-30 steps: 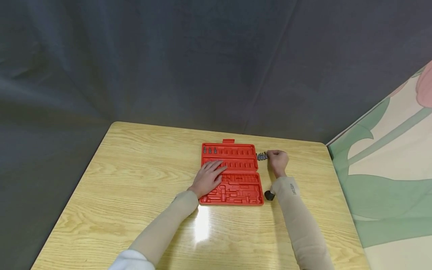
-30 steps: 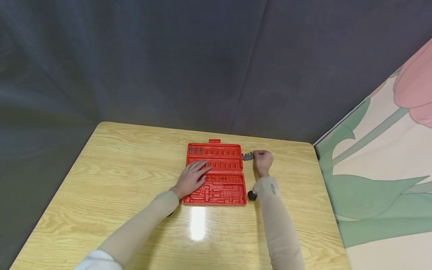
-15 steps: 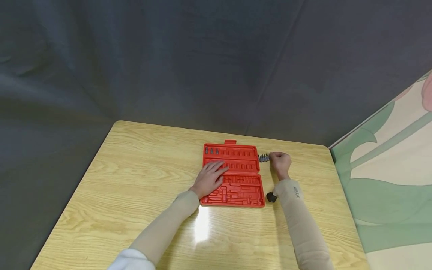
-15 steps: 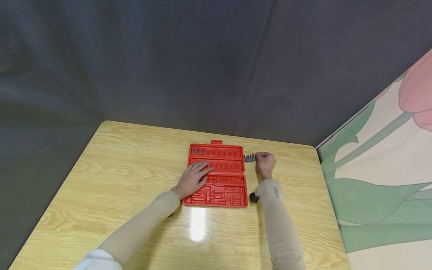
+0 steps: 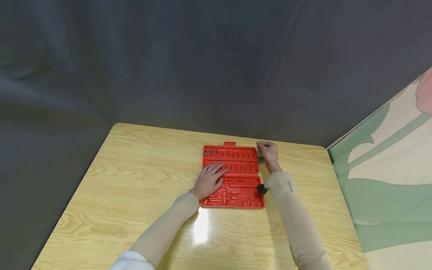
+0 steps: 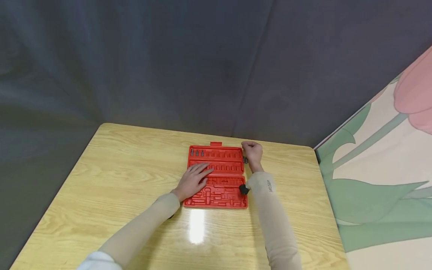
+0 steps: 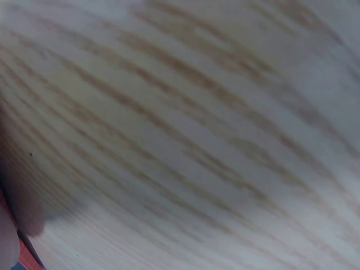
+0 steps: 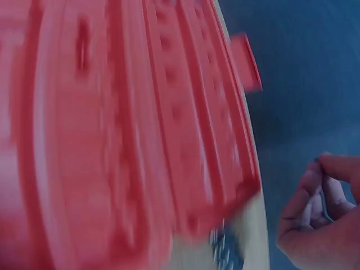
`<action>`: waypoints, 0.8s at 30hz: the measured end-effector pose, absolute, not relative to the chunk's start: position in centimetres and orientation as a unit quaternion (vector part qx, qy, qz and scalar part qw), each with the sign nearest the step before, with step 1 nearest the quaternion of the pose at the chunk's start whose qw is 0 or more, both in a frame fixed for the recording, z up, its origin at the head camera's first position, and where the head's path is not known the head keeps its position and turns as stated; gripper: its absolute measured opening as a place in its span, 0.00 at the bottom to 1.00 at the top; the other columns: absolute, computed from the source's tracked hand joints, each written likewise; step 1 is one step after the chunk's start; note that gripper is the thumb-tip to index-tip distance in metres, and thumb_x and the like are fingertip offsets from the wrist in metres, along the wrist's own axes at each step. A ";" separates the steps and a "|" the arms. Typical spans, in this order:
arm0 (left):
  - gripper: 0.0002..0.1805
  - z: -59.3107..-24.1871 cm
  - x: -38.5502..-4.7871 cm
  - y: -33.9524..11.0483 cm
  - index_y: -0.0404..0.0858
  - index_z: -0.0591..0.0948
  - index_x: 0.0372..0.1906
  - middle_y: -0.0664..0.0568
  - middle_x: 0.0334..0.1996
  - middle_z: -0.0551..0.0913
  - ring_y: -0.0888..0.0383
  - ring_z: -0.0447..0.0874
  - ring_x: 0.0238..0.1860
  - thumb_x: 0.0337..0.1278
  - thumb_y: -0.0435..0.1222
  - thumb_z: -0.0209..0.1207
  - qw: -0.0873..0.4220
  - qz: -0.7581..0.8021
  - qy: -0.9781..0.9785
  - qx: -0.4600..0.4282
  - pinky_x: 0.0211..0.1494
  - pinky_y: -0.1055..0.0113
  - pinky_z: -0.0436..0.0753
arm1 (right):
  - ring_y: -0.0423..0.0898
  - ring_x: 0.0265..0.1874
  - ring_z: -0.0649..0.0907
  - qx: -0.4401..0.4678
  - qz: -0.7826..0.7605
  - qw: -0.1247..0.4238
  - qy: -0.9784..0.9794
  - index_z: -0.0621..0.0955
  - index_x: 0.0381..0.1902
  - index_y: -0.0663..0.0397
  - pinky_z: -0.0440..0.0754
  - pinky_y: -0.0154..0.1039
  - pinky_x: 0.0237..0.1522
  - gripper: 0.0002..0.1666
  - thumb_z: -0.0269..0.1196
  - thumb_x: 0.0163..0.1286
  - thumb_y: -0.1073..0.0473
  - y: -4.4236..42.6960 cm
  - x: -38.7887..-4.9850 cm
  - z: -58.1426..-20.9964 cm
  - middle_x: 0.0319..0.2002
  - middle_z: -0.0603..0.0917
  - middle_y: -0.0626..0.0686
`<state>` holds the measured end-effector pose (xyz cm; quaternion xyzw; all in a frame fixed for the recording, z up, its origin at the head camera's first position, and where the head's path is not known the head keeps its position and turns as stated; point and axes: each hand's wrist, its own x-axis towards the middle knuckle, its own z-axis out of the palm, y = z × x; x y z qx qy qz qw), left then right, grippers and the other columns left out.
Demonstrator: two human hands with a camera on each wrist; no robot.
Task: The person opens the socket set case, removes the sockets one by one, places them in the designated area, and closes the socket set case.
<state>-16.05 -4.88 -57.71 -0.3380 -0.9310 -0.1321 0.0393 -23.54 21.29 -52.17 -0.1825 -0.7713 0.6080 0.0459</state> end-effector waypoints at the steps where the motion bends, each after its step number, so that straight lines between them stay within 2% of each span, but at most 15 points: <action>1: 0.24 -57.7 -16.1 -4.9 0.48 0.70 0.70 0.48 0.70 0.64 0.51 0.59 0.70 0.71 0.44 0.48 0.039 -0.131 -0.931 -0.337 0.73 0.55 0.54 | 0.48 0.31 0.82 -0.168 0.602 0.034 -0.780 0.83 0.46 0.70 0.81 0.39 0.36 0.15 0.60 0.70 0.61 20.3 -23.7 -52.0 0.34 0.84 0.57; 5: 0.24 -57.8 -16.2 -4.8 0.49 0.71 0.69 0.49 0.70 0.65 0.52 0.60 0.70 0.71 0.44 0.49 0.045 -0.120 -0.934 -0.334 0.73 0.56 0.54 | 0.46 0.31 0.82 -0.110 0.573 -0.006 -0.812 0.84 0.45 0.67 0.80 0.36 0.35 0.15 0.60 0.71 0.60 16.3 -24.0 -52.3 0.37 0.84 0.61; 12: 0.22 -58.3 -16.1 -4.4 0.50 0.74 0.66 0.51 0.68 0.68 0.53 0.63 0.68 0.69 0.45 0.51 0.067 -0.111 -0.933 -0.336 0.73 0.58 0.55 | 0.49 0.26 0.82 -0.040 0.503 -0.021 -0.863 0.86 0.40 0.64 0.81 0.40 0.34 0.11 0.61 0.70 0.61 10.1 -24.1 -54.1 0.32 0.86 0.59; 19: 0.19 -58.4 -16.1 -4.5 0.48 0.79 0.60 0.50 0.64 0.72 0.53 0.67 0.65 0.68 0.45 0.53 0.092 -0.110 -0.931 -0.336 0.72 0.58 0.59 | 0.48 0.25 0.82 -0.040 0.457 0.005 -0.889 0.86 0.38 0.63 0.83 0.42 0.32 0.09 0.60 0.69 0.64 8.1 -24.5 -55.1 0.31 0.85 0.57; 24: 0.19 -58.3 -16.1 -4.9 0.48 0.78 0.61 0.50 0.65 0.71 0.53 0.66 0.66 0.69 0.44 0.53 0.087 -0.114 -0.931 -0.337 0.72 0.58 0.58 | 0.48 0.21 0.79 -0.039 0.458 -0.012 -0.888 0.86 0.36 0.63 0.79 0.40 0.29 0.11 0.57 0.69 0.66 7.6 -24.6 -54.9 0.25 0.83 0.57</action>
